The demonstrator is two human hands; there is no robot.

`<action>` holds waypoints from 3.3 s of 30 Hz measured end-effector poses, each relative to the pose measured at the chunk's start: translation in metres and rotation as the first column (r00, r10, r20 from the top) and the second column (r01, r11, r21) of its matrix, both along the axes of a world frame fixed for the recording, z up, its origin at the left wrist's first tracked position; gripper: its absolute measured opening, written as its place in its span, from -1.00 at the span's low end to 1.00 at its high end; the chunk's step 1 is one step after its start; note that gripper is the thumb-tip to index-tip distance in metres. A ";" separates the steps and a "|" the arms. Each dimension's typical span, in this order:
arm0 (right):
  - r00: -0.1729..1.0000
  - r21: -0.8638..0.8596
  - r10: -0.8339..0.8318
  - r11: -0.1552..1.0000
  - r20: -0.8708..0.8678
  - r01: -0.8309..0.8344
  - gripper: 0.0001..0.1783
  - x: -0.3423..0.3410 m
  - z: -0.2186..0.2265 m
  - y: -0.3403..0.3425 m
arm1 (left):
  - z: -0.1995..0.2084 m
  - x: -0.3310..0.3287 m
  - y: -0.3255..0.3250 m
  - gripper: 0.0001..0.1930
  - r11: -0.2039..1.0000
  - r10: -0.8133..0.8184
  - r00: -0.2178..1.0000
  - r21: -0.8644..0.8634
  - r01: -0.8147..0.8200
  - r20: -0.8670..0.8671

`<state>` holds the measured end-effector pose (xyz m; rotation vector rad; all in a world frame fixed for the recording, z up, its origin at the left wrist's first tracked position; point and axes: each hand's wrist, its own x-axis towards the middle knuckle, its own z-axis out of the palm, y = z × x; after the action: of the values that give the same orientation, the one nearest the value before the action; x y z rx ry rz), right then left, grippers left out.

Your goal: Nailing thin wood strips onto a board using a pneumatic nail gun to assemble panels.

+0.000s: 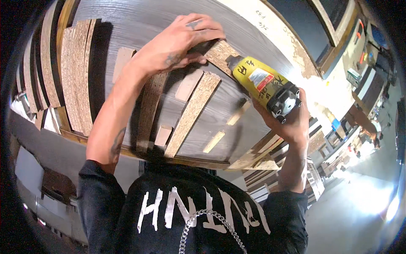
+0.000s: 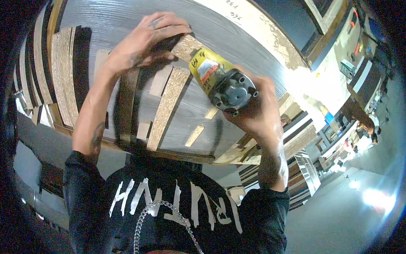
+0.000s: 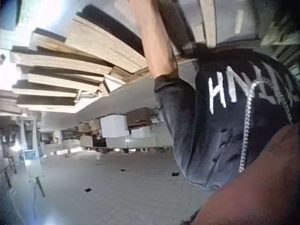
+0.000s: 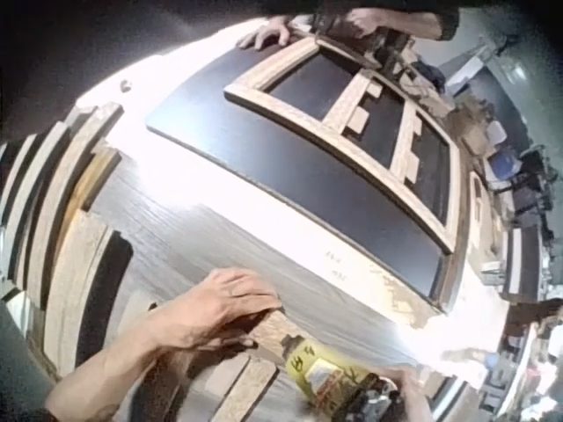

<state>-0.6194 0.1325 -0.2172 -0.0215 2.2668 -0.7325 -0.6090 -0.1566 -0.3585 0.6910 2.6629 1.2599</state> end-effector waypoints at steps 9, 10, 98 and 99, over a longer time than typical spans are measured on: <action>0.960 0.236 0.254 0.946 -0.115 -0.222 -0.16 0.001 -0.001 -0.043 | -0.005 0.006 0.000 -0.39 0.998 0.038 0.993 -0.041 -0.043 -0.113; 0.959 0.240 0.259 0.944 -0.112 -0.227 -0.16 0.000 0.000 -0.048 | -0.006 0.007 0.001 -0.39 0.998 0.044 0.993 -0.037 -0.048 -0.111; 0.975 0.334 0.184 0.933 -0.124 -0.134 -0.61 0.005 0.065 0.041 | 0.012 -0.003 0.001 -0.36 0.961 0.081 0.983 -0.249 -0.121 -0.165; 0.983 0.302 0.102 0.952 -0.154 -0.051 -0.65 0.006 0.067 0.043 | 0.013 -0.003 0.003 -0.31 0.962 0.091 0.992 -0.249 -0.110 -0.089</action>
<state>-0.6130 0.1757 -0.1499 -0.0294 2.5019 -0.3528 -0.6123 -0.1537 -0.3452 0.5839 2.8845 0.9038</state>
